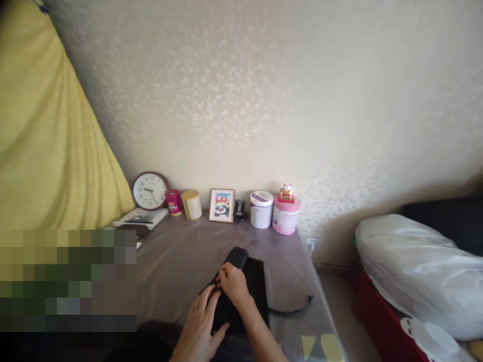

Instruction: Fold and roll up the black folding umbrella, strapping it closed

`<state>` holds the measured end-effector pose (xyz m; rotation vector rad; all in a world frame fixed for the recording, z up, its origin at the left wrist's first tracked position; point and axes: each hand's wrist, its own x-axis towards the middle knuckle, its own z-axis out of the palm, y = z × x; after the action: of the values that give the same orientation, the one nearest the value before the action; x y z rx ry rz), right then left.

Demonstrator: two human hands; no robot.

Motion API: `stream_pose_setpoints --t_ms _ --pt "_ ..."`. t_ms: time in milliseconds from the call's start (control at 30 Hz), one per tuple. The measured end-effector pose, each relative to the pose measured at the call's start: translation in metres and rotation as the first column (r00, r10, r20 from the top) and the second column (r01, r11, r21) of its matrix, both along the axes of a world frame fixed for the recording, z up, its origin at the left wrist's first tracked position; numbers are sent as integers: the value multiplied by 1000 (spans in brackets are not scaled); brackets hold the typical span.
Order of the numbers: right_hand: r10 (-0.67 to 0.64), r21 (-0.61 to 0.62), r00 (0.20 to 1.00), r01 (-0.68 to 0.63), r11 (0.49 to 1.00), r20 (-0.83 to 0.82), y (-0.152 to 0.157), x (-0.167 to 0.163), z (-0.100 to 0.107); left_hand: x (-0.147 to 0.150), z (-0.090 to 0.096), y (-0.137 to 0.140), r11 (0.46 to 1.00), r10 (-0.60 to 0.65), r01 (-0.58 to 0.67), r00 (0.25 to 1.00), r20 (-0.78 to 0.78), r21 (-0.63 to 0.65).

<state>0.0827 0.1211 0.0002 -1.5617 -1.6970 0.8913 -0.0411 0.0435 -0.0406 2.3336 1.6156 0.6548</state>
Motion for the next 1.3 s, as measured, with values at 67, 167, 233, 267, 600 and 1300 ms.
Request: stream_pose_setpoints --t_ms 67,167,233,267,600,1300 --pt "12 46 998 -16 999 68 -5 -1 1 6 -5 5 999 -36 36 999 24 -11" --pt "24 171 967 -69 983 253 -14 0 2 11 -21 9 998 -55 57 996 66 -26" --pt "46 249 938 -138 958 342 -18 3 0 12 -30 10 997 -70 73 994 86 -32" --pt "68 277 930 -177 944 362 -18 5 -1 12 -33 10 996 -72 76 993 92 -38" --pt "62 346 895 -233 909 441 31 23 -23 14 -9 3 968 -43 77 989 144 -237" --pt "-535 291 817 468 834 218 1 125 -36 12 -2 -11 969 -20 63 983 182 -238"
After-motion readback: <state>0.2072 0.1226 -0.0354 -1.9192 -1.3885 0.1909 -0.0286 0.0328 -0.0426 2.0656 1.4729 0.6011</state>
